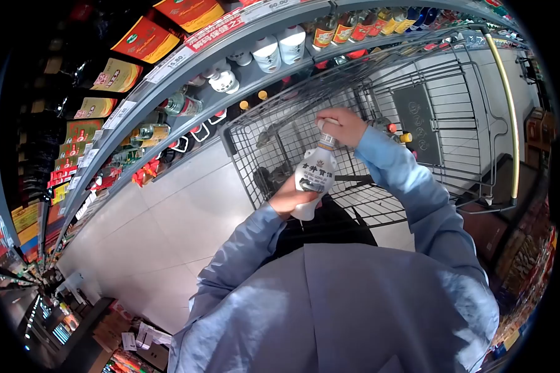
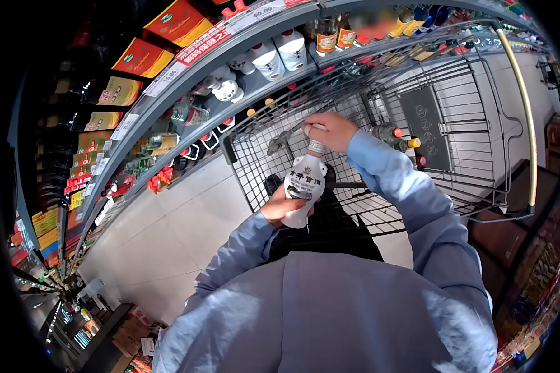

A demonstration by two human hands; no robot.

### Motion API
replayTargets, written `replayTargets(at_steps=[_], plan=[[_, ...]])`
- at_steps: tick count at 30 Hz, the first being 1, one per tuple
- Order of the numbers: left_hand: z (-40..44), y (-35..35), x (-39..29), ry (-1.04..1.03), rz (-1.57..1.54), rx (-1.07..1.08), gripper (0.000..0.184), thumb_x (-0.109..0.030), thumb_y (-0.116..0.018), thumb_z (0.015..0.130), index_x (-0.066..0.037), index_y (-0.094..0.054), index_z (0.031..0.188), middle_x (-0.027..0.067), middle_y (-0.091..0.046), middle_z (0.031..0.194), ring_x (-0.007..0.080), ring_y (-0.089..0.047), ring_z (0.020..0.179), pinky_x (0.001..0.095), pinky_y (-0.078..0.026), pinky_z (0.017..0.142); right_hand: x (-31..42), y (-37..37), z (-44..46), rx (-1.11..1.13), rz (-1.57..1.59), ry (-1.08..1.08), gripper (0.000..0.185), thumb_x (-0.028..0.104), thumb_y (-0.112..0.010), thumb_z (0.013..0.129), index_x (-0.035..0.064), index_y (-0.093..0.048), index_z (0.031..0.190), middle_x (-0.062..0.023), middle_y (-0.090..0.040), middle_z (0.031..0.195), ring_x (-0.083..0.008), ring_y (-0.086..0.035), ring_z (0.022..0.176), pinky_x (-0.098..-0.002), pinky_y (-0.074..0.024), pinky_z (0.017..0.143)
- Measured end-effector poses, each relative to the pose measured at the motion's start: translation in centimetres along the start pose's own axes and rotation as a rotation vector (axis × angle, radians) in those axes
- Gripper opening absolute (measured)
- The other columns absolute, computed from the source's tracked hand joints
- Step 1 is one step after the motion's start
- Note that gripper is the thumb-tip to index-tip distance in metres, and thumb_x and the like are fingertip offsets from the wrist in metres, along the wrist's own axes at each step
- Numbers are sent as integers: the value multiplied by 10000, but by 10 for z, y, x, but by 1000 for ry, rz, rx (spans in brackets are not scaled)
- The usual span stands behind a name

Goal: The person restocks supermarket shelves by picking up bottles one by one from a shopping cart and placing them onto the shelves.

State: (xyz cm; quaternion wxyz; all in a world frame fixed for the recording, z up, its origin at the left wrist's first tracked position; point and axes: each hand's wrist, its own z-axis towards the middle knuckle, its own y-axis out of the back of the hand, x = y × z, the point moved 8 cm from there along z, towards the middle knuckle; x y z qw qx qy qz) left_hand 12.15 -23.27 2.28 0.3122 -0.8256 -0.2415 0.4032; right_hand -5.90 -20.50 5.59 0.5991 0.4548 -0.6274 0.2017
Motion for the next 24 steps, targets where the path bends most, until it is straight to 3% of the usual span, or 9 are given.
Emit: replayTargets(at_steps=[3,6,10,13,14,17,18,22,24], plan=[[-13,12,-17,20,104,-75,665,-51,-693,669,-28,-338,1232,111,-555,957,174,-591,751,313,-508,620,11,-14,5,-19,-95,-28,264,219,-571,804,-16,-605,920,-144,-616,741,-197,-571,653,-318,-443,624],[-25,27,-33,-1,226,-107,731,-26,-727,632,-32,-325,1241,97,-551,958,180,-585,795,321,-504,654,23,-23,14,-167,-91,107,250,235,-591,804,-4,-606,874,-91,-598,689,-167,-552,608,-302,-434,574],[-39,47,-92,-262,710,-151,805,-133,-786,581,-33,-330,1237,127,-549,1023,232,-558,940,334,-447,814,50,-36,22,241,136,-363,244,280,-642,794,54,-550,778,17,-481,619,-63,-457,522,-220,-360,464],[-44,46,-144,-393,977,-165,863,-237,-809,542,-60,-334,1241,161,-552,1089,291,-559,1017,346,-439,858,103,-28,28,289,197,-239,223,248,-676,768,65,-548,784,14,-490,612,-62,-454,507,-212,-354,459],[-43,48,-161,-438,1078,-179,860,-244,-807,540,-76,-338,1241,156,-558,1089,305,-565,1005,356,-447,853,115,-19,39,199,74,91,226,209,-701,740,59,-543,802,-10,-511,610,-100,-493,493,-238,-374,464],[-25,54,-211,-575,1204,-135,850,-256,-803,533,-115,-349,1238,152,-568,1093,334,-579,976,377,-468,831,159,-5,48,5,-272,245,247,192,-700,727,45,-533,834,-54,-536,647,-162,-551,541,-270,-408,500],[-12,65,-219,-535,1200,-120,858,-200,-812,534,-97,-346,1246,125,-561,1118,265,-573,1011,340,-457,863,166,-6,53,2,-323,231,256,198,-693,724,52,-530,857,-92,-554,700,-238,-581,606,-317,-435,536],[29,103,-241,-506,1270,-271,770,-113,-759,559,-73,-379,1228,126,-563,1103,277,-559,1016,332,-447,857,165,-28,80,-164,-647,465,226,249,-671,739,101,-549,859,-104,-577,729,-295,-586,663,-381,-458,566],[51,135,-234,-531,1226,-366,714,-123,-749,587,-48,-402,1207,156,-560,1106,297,-549,1030,336,-435,868,147,-42,97,-182,-807,508,229,275,-657,745,123,-544,874,-84,-560,715,-278,-589,650,-381,-470,562]])
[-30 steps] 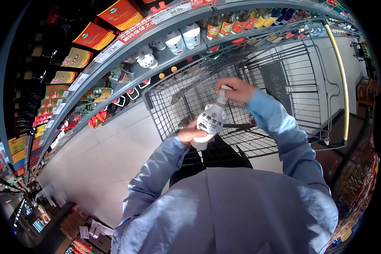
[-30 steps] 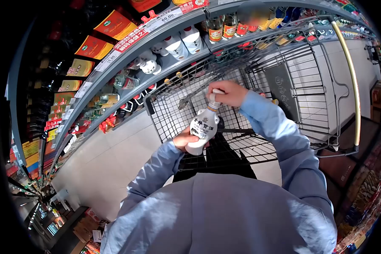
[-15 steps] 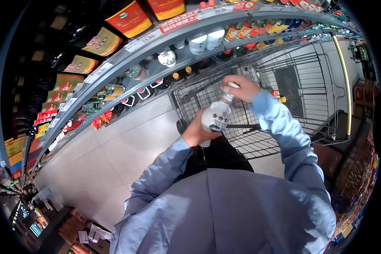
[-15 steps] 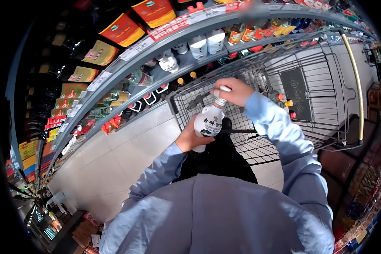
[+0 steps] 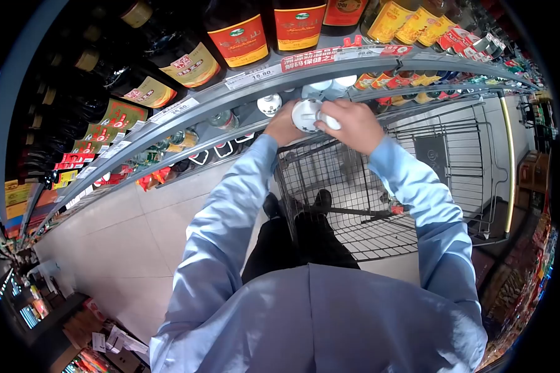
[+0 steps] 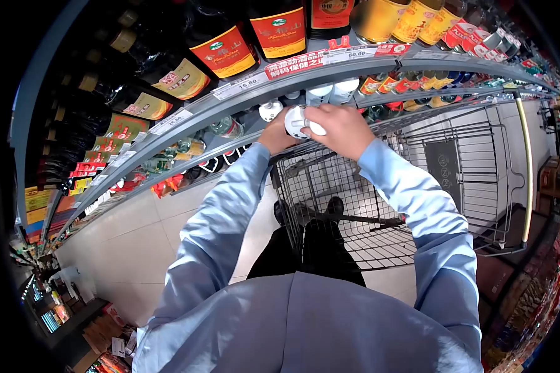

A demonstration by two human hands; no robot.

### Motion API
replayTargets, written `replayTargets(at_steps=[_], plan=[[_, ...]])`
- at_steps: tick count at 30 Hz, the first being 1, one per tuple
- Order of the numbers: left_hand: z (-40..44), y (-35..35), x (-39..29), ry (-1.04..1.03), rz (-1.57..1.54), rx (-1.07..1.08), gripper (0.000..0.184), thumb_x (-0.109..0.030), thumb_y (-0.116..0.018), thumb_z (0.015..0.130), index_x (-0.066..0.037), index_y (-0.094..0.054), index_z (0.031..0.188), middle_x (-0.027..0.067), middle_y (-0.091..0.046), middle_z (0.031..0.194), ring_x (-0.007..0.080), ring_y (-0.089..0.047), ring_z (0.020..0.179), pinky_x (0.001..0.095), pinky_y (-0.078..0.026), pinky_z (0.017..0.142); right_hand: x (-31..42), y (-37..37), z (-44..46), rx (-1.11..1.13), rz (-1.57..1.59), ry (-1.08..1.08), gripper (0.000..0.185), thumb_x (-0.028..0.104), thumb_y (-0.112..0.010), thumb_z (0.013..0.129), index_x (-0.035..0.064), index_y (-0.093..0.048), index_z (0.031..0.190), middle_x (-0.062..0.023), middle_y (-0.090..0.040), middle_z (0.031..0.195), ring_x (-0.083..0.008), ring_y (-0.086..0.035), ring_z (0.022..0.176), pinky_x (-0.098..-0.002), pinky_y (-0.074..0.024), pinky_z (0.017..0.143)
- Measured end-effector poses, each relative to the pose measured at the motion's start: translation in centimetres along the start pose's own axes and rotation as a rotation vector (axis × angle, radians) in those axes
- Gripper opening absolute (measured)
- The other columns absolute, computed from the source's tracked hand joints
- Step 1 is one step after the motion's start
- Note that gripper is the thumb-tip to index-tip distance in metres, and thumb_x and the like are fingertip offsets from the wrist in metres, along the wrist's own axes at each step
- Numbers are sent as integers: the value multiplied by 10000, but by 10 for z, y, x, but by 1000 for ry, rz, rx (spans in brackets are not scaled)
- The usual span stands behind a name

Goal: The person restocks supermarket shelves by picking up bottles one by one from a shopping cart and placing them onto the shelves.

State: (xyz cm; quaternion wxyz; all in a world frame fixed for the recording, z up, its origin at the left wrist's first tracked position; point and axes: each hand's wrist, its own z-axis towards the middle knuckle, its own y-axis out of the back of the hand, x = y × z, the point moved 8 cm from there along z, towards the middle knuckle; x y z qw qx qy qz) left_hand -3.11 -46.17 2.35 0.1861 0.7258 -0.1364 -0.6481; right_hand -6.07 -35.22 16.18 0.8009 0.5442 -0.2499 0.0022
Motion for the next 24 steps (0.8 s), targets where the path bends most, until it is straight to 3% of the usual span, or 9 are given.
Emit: replayTargets(at_steps=[5,11,13,14,16,19,24], plan=[[7,-20,78,193,-255,-167,611,-149,-680,674,-8,-401,1198,191,-538,1126,326,-531,1045,341,-411,884,-18,-50,14,52,-76,38,219,277,-617,772,134,-531,914,-80,-552,721,-280,-596,656,-390,-478,555],[-8,-44,112,400,-116,-84,620,-219,-575,775,8,-325,1295,222,-509,1187,342,-521,1063,352,-409,894,-49,-99,29,66,-150,24,219,274,-608,788,128,-525,929,-100,-550,740,-296,-595,663,-390,-482,568],[-18,-43,96,366,-21,-56,634,-245,-555,789,8,-304,1313,233,-491,1204,348,-520,1059,359,-412,894,-68,-117,36,153,-148,-43,258,281,-598,791,129,-546,993,-114,-590,833,-312,-599,741,-401,-487,634],[-23,-42,87,424,105,-50,578,-162,-528,818,-49,-302,1339,164,-525,1198,281,-563,1003,345,-438,849,-78,-126,39,213,-142,-90,273,286,-589,796,131,-551,1018,-122,-599,871,-317,-601,772,-408,-487,661],[-30,-39,81,382,168,-90,553,-182,-500,809,-50,-328,1317,186,-519,1180,327,-548,998,387,-432,854,-88,-134,44,325,-119,-194,339,308,-592,794,129,-565,1081,-152,-594,1009,-328,-578,888,-411,-468,769],[-33,-39,75,382,243,-112,534,-174,-463,804,-76,-338,1313,176,-517,1174,340,-547,984,423,-432,841,-98,-141,51,179,-120,-183,375,309,-610,777,108,-563,1089,-161,-568,1072,-327,-549,964,-403,-446,823],[-34,-42,81,472,257,-72,579,-161,-458,794,-88,-296,1345,167,-493,1222,326,-528,1041,412,-420,873,-109,-164,62,326,-154,-267,408,279,-613,780,73,-540,1125,-167,-529,1153,-329,-507,1051,-404,-406,891]])
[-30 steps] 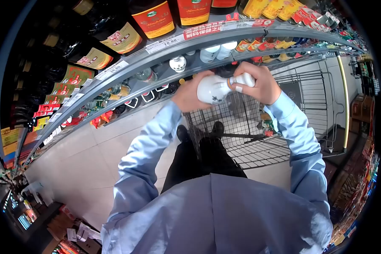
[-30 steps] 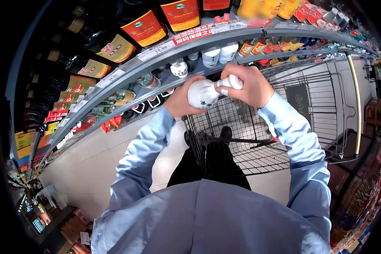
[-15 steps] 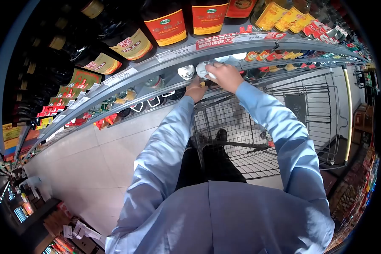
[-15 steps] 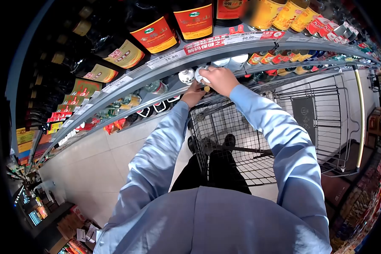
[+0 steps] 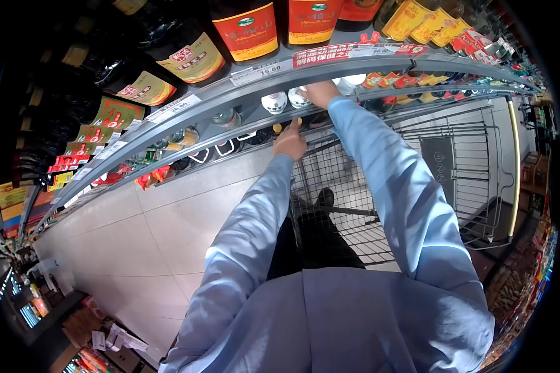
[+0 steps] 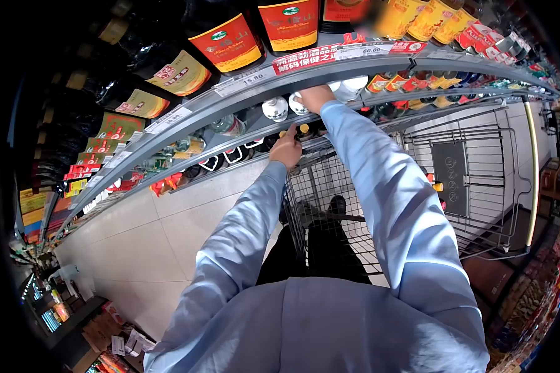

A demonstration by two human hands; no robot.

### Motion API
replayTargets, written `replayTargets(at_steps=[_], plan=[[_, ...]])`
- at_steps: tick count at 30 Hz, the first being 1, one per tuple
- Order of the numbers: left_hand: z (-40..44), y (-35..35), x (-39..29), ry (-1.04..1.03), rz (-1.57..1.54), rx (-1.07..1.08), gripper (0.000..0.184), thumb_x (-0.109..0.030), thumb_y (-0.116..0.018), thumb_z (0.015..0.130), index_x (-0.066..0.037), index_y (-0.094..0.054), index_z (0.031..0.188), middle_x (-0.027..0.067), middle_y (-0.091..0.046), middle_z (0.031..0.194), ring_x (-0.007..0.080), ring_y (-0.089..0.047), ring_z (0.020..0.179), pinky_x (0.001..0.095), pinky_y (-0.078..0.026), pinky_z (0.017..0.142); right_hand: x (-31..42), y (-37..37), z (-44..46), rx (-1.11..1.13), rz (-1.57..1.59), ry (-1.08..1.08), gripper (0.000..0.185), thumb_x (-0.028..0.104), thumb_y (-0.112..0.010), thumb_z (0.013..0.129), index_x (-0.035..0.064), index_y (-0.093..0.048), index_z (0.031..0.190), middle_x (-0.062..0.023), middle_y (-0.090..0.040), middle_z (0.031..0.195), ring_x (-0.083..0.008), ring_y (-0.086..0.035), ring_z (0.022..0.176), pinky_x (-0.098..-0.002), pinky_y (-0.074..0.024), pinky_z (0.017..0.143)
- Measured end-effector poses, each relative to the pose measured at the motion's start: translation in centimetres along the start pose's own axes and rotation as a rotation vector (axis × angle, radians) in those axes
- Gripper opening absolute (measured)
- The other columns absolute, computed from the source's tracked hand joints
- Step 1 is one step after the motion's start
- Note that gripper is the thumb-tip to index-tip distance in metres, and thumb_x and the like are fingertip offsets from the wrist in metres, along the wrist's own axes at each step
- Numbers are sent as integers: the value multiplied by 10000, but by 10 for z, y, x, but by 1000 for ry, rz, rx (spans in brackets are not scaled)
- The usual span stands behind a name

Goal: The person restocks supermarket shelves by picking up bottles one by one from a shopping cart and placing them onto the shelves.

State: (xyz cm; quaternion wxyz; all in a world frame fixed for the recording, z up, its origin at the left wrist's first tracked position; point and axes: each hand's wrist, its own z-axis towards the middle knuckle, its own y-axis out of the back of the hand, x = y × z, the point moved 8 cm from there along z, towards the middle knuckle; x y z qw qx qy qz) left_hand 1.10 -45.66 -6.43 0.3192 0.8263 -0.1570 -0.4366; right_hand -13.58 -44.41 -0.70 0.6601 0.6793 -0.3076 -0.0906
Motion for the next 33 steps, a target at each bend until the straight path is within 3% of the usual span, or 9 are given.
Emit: replayTargets(at_steps=[11,15,19,21,23,26,29,30,33], plan=[[-5,3,-1,-41,-18,-87,551,-106,-442,774,-100,-348,1317,130,-546,1180,324,-523,1048,385,-417,887,-6,-12,19,76,-45,-80,485,308,-570,809,123,-465,1244,-143,-434,1291,-329,-406,1183,-394,-322,989],[-5,5,-1,-49,-10,-149,502,-110,-481,769,-93,-424,1268,135,-568,1141,307,-566,977,371,-443,847,-6,-2,13,38,-34,-129,462,338,-554,800,125,-499,1206,-143,-490,1231,-310,-455,1139,-395,-359,958],[-20,17,-6,-187,-201,-266,340,-95,-554,776,-57,-561,1114,158,-591,1052,288,-614,804,353,-482,756,-11,25,-33,-45,215,-320,395,260,-617,764,79,-531,1105,-180,-574,1059,-321,-572,956,-400,-461,796],[-30,23,-4,-313,-357,-339,308,-68,-553,772,-71,-574,1079,149,-583,1041,309,-552,953,369,-440,824,2,60,-94,-398,469,-259,370,208,-625,769,47,-524,1087,-148,-602,898,-301,-608,807,-360,-476,694],[-65,40,-25,-430,-273,-383,265,-55,-534,790,-63,-587,1049,155,-586,1021,320,-553,954,366,-441,822,8,62,-162,-392,724,-310,246,123,-612,763,55,-545,989,-128,-613,790,-245,-604,663,-320,-468,591],[-124,27,-28,-449,-344,-214,232,-81,-546,800,-51,-591,1026,159,-585,1017,328,-552,962,362,-440,829,12,19,-268,-256,807,-372,138,119,-602,763,40,-585,875,-101,-585,670,-220,-579,583,-297,-463,570],[-174,-25,-1,-330,-394,163,228,-108,-575,796,-47,-599,1014,129,-606,1009,280,-582,920,319,-452,800,10,-41,-361,90,699,-425,176,180,-622,751,65,-602,883,-95,-615,753,-248,-601,702,-327,-475,637],[-190,-38,1,-385,-339,237,235,-125,-582,795,-54,-601,1018,119,-610,1004,267,-585,919,319,-456,796,14,-37,-379,190,612,-468,191,185,-628,752,70,-604,903,-93,-617,756,-235,-605,701,-324,-479,637],[-205,-51,-2,-485,-229,369,240,-162,-582,798,-73,-604,1020,110,-619,986,257,-589,926,330,-464,795,-5,-33,-412,94,739,-604,216,167,-641,747,66,-604,934,-97,-629,756,-221,-617,693,-319,-488,659]])
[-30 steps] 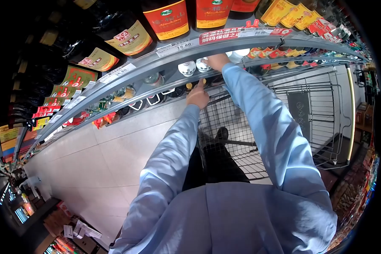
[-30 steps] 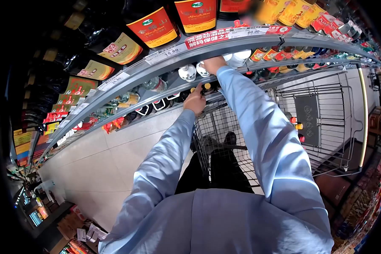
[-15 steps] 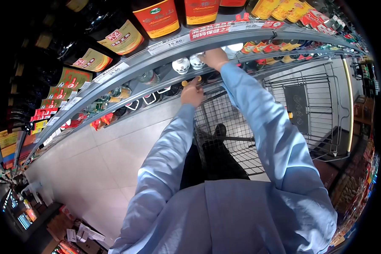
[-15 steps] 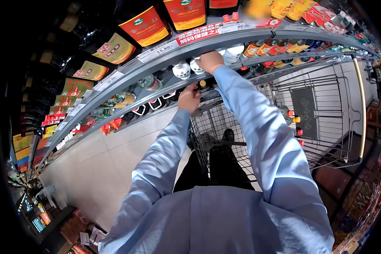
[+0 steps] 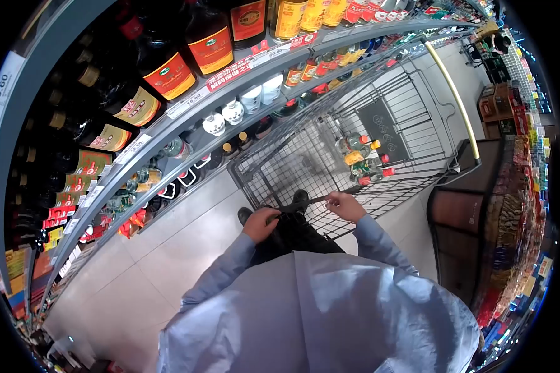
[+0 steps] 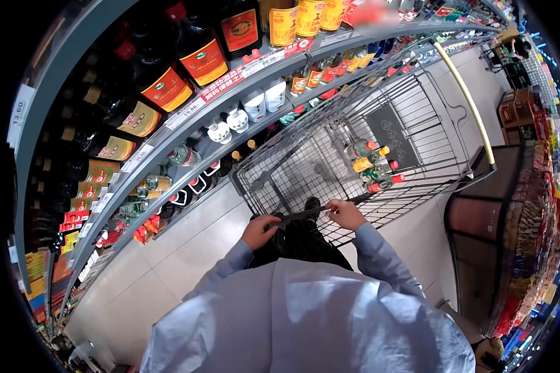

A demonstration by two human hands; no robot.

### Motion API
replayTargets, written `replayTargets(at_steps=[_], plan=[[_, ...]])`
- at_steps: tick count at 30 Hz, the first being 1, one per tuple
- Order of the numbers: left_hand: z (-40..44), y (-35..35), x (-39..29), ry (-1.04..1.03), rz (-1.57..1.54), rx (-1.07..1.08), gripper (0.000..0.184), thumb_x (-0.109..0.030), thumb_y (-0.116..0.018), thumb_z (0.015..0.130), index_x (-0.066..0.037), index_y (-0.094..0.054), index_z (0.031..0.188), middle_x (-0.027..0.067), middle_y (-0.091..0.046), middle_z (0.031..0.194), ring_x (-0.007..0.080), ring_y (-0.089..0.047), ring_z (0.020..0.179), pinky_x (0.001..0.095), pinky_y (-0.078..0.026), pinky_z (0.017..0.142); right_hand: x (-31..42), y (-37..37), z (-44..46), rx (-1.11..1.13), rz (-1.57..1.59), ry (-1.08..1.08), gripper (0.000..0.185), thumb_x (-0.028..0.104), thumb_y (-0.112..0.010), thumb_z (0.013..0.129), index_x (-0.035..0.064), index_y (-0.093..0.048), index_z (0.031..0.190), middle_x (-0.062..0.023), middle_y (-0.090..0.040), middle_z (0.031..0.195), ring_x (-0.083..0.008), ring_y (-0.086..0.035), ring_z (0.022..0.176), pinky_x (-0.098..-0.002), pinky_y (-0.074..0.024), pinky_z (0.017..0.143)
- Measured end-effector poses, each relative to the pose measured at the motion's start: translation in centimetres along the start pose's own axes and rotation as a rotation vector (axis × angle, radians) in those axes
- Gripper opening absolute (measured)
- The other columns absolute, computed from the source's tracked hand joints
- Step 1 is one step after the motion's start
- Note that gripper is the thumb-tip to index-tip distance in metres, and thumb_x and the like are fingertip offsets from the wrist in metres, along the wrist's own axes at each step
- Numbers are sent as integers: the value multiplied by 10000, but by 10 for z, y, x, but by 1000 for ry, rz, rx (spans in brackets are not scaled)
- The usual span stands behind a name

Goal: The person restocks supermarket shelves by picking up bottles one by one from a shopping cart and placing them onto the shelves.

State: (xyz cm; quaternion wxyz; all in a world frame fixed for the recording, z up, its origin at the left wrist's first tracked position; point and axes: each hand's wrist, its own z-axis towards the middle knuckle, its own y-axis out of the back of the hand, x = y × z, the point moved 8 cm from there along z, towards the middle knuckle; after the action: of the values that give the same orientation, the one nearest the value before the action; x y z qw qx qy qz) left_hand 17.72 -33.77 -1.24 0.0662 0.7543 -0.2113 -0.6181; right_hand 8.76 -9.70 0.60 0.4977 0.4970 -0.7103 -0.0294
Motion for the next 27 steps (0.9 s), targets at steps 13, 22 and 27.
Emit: replayTargets(at_steps=[13,22,27], plan=[[36,0,-36,189,-30,-243,267,-143,-543,799,-50,-577,1047,142,-625,986,279,-608,906,335,-475,792,-127,156,122,-615,-486,-440,499,220,-651,731,162,-459,1188,-181,-588,1020,-350,-582,933,-405,-472,805],[109,-103,-48,158,-97,-217,228,-101,-548,837,-44,-572,1056,102,-640,955,190,-626,858,281,-485,772,-181,160,162,-359,-462,-233,367,200,-626,748,132,-476,1076,-198,-592,915,-380,-579,877,-444,-465,754],[150,-132,-58,206,-137,-197,231,-78,-543,822,-43,-573,1049,115,-637,950,223,-621,896,298,-485,781,-178,168,167,-328,-477,-16,259,165,-611,759,109,-460,962,-185,-593,848,-377,-582,789,-470,-453,674]])
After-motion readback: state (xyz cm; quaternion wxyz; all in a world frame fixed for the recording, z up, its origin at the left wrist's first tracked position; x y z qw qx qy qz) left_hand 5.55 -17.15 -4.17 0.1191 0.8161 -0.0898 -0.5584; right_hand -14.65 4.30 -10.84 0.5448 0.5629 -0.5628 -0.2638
